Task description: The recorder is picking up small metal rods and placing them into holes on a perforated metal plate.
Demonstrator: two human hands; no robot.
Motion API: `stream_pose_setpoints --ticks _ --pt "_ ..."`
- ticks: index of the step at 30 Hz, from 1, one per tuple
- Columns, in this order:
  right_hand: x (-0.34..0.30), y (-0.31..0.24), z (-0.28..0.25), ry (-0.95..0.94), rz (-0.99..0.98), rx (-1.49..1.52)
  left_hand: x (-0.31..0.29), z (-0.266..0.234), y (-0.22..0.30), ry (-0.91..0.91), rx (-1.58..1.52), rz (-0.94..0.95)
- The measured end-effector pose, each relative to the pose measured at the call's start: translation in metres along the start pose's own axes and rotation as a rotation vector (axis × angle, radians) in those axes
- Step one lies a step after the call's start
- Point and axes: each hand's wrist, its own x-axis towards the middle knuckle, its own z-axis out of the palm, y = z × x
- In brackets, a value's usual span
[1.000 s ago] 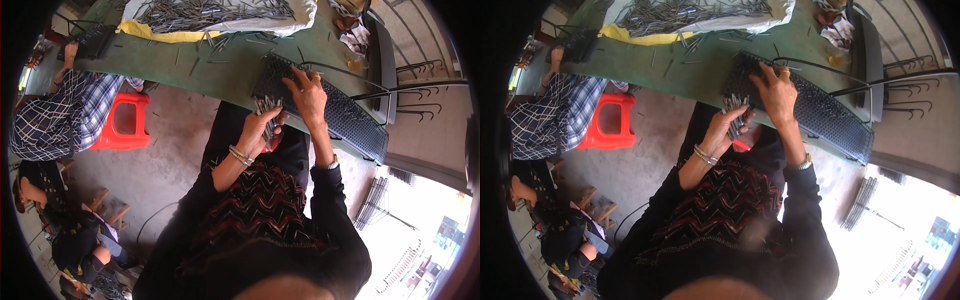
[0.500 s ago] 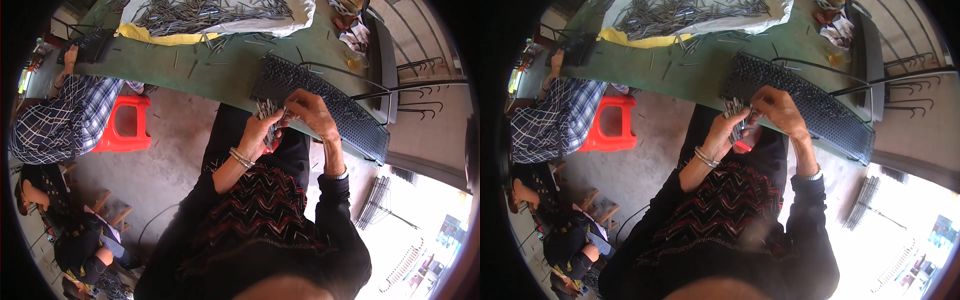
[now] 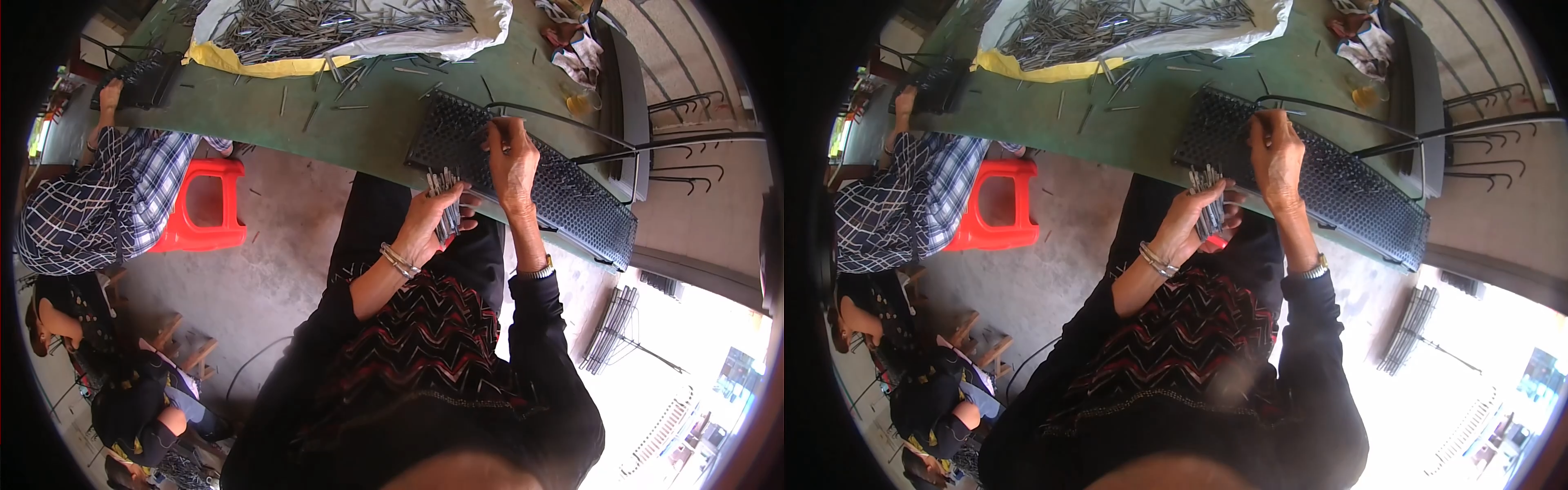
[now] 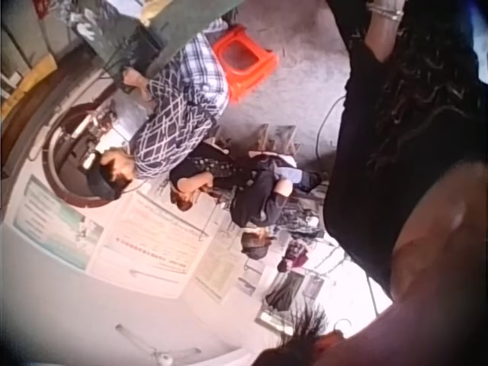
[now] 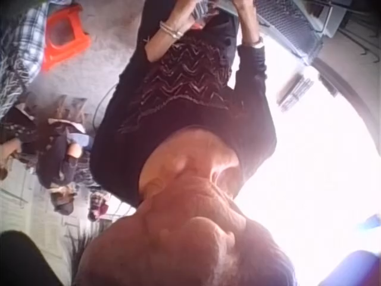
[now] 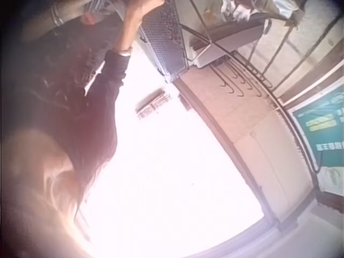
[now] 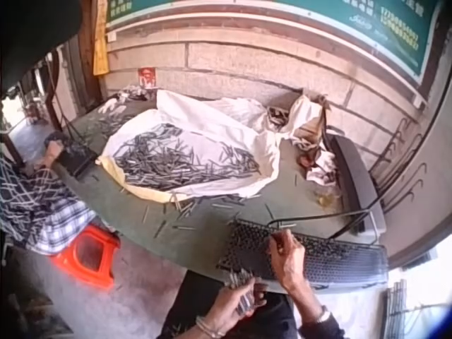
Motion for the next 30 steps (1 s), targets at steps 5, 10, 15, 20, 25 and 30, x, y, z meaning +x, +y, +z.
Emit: stream_pose_setpoints --ticks 5,10,15,20,25,30 --pt "0.000 0.004 -0.002 -0.029 -0.052 -0.082 -0.003 0.000 0.002 0.047 0.060 -0.008" --pt "-0.004 0.009 0.002 -0.110 -0.076 -0.026 -0.003 0.002 0.000 0.002 0.006 0.005" --pt "-0.011 -0.001 0.000 -0.010 -0.211 -0.317 -0.003 -0.002 -0.001 0.008 -0.003 0.019" --pt "-0.014 0.000 -0.005 -0.046 -0.140 -0.354 -0.006 0.000 0.001 0.023 0.017 0.032" --pt "-0.019 -0.009 -0.012 -0.054 -0.085 -0.345 -0.009 0.003 0.002 0.028 0.080 0.067" --pt "-0.026 -0.018 -0.036 -0.641 0.280 0.314 -0.015 0.007 0.007 0.019 0.157 0.050"
